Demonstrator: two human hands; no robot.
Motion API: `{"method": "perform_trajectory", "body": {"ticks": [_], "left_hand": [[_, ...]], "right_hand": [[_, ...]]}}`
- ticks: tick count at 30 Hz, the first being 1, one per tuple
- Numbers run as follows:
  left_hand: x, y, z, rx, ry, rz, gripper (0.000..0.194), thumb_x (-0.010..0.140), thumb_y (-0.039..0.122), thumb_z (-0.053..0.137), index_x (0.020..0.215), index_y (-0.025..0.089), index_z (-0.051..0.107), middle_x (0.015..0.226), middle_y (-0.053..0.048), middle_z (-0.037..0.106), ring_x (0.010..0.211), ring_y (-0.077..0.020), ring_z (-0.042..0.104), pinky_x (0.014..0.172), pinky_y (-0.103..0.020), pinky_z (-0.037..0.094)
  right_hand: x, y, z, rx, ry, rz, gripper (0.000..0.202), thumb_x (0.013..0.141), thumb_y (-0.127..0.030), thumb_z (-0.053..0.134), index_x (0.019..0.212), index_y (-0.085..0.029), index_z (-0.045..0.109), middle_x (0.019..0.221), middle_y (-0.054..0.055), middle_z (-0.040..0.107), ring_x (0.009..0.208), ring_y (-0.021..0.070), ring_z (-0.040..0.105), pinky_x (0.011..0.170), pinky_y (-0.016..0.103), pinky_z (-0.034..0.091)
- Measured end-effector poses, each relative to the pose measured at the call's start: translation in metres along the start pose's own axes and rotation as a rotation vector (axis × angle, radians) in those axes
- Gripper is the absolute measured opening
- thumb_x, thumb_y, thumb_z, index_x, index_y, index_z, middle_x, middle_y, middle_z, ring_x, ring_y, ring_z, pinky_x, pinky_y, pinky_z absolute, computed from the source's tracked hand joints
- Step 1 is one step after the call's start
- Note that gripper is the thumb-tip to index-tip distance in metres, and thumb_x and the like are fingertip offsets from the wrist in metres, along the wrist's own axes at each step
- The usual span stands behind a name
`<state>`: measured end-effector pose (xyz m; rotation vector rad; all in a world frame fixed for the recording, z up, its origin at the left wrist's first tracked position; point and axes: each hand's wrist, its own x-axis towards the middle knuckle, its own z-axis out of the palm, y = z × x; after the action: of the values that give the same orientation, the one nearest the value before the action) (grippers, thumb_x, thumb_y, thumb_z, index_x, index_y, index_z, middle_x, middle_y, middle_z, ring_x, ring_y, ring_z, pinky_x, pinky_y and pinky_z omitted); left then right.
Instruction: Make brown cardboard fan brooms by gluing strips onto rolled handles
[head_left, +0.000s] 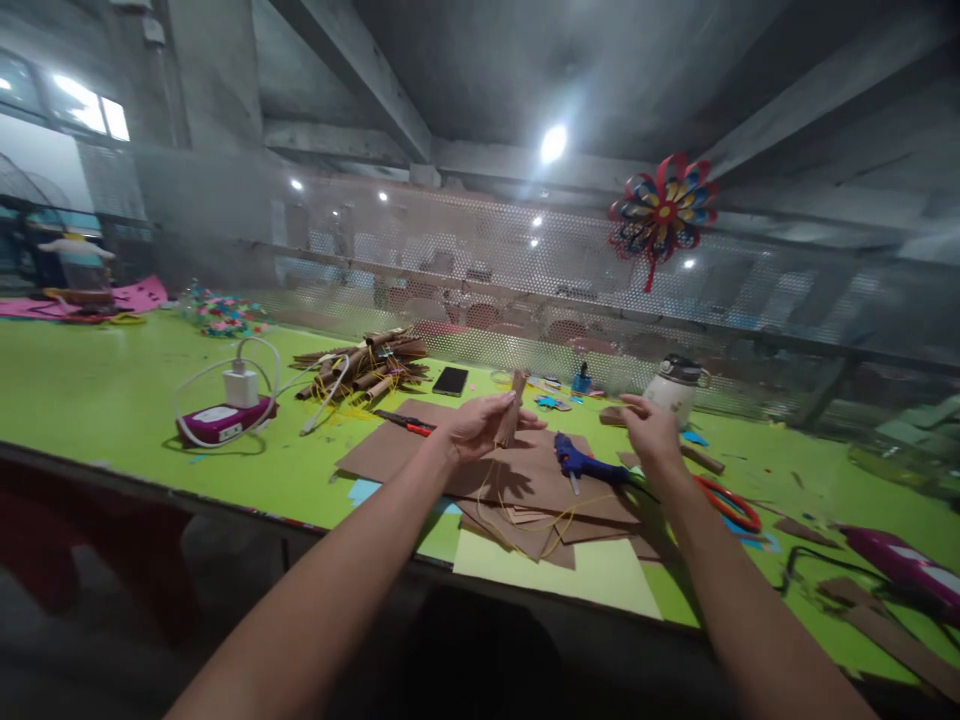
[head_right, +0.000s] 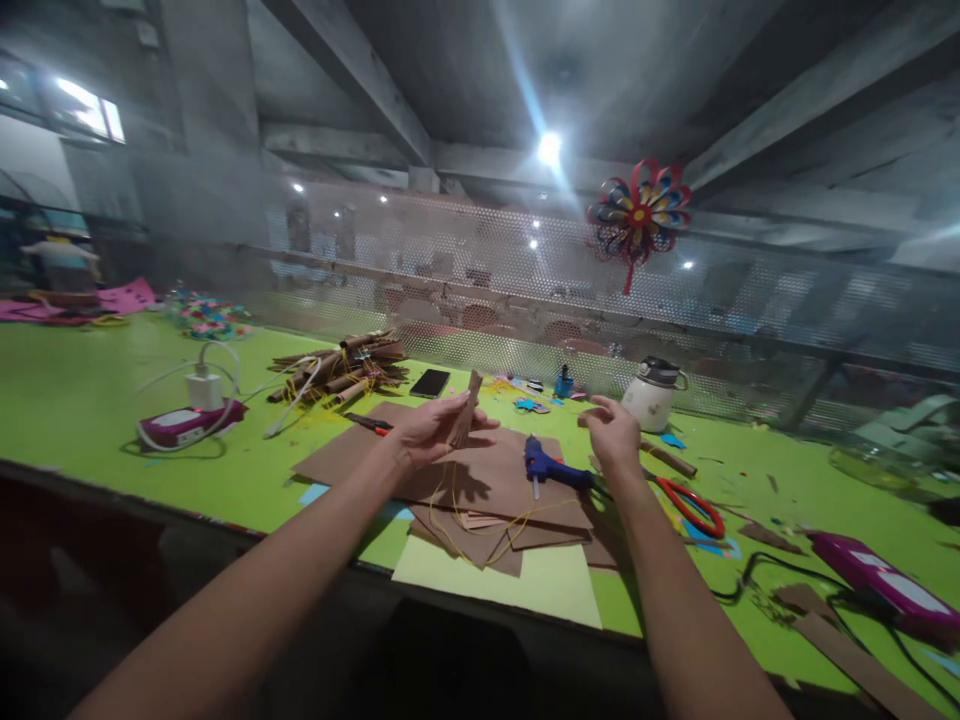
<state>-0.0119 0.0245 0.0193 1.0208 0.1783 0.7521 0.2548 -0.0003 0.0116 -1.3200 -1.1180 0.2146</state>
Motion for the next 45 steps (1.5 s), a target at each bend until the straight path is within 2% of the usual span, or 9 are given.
{"method": "perform_trajectory", "body": {"ticks": [4,9,16,23,26,29,33,37,45], "left_hand": [[0.0,0.006,-0.001,-0.127,0.111,0.09,0.016,0.089,0.02,0.041,0.086,0.012,0.055,0.068,-0.008,0.064,0.076,-0.0205,0.065,0.081,-0.043,0.046],[0.003,0.009,-0.003,-0.157,0.206,0.072,0.022,0.09,0.021,0.038,0.086,0.01,0.056,0.066,-0.008,0.06,0.066,-0.0163,0.063,0.063,-0.028,0.05],[0.003,0.011,-0.01,-0.239,0.105,0.069,0.024,0.09,0.027,0.039,0.096,0.01,0.056,0.062,-0.004,0.052,0.052,-0.0083,0.052,0.04,-0.014,0.037],[0.003,0.012,-0.007,-0.15,0.208,0.19,0.02,0.089,0.026,0.043,0.098,0.012,0.054,0.066,-0.005,0.061,0.063,-0.0138,0.063,0.062,-0.025,0.052],[0.001,0.013,-0.001,-0.136,0.254,0.225,0.019,0.089,0.026,0.044,0.098,0.013,0.055,0.072,-0.008,0.066,0.073,-0.0188,0.066,0.073,-0.035,0.052],[-0.001,0.015,0.004,-0.13,0.234,0.229,0.02,0.089,0.026,0.044,0.1,0.013,0.055,0.078,-0.01,0.068,0.081,-0.0218,0.066,0.079,-0.04,0.05],[-0.002,0.015,0.008,-0.114,0.2,0.216,0.02,0.09,0.026,0.042,0.098,0.014,0.055,0.088,-0.013,0.068,0.089,-0.0239,0.064,0.084,-0.044,0.047],[-0.001,0.013,0.01,-0.081,0.158,0.244,0.015,0.089,0.025,0.043,0.091,0.015,0.053,0.09,-0.013,0.068,0.093,-0.0243,0.063,0.085,-0.045,0.046],[-0.005,0.017,0.015,-0.081,0.192,0.259,0.013,0.087,0.026,0.048,0.092,0.015,0.053,0.088,-0.011,0.068,0.087,-0.0229,0.065,0.078,-0.039,0.05]], "right_hand": [[0.003,0.002,-0.005,0.168,0.086,0.106,0.038,0.045,-0.021,0.062,0.083,-0.016,0.064,0.071,0.004,0.062,0.062,0.0173,0.056,0.051,0.026,0.038],[-0.003,0.002,0.004,0.2,0.068,0.064,0.025,0.051,-0.03,0.067,0.071,-0.015,0.062,0.062,0.002,0.059,0.057,0.0145,0.053,0.054,0.027,0.039],[-0.03,-0.008,0.024,0.217,-0.262,-0.047,0.035,0.064,-0.049,0.067,0.06,-0.016,0.057,0.045,-0.005,0.046,0.042,0.0082,0.037,0.043,0.022,0.029],[-0.051,-0.014,0.041,0.088,-0.335,-0.057,0.052,0.076,-0.054,0.053,0.04,-0.019,0.041,0.038,-0.004,0.036,0.038,0.0087,0.033,0.041,0.024,0.028],[-0.055,-0.021,0.041,0.077,-0.463,-0.192,0.03,0.07,-0.046,0.063,0.063,-0.017,0.064,0.071,0.003,0.061,0.063,0.0145,0.054,0.058,0.026,0.043],[-0.063,-0.033,0.043,0.087,-0.632,-0.226,0.035,0.071,-0.043,0.063,0.098,-0.021,0.067,0.103,0.006,0.062,0.087,0.0195,0.058,0.075,0.032,0.046],[-0.075,-0.053,0.051,0.147,-0.832,-0.105,0.038,0.081,-0.049,0.05,0.088,-0.017,0.069,0.09,0.007,0.067,0.089,0.0219,0.058,0.077,0.036,0.046],[-0.082,-0.074,0.063,0.291,-0.939,0.036,0.033,0.077,-0.046,0.059,0.094,-0.019,0.065,0.092,0.007,0.065,0.088,0.0205,0.058,0.074,0.033,0.046],[-0.099,-0.088,0.093,0.434,-0.82,0.244,0.024,0.068,-0.039,0.065,0.066,-0.017,0.058,0.049,-0.001,0.055,0.044,0.0101,0.047,0.045,0.024,0.036]]}}
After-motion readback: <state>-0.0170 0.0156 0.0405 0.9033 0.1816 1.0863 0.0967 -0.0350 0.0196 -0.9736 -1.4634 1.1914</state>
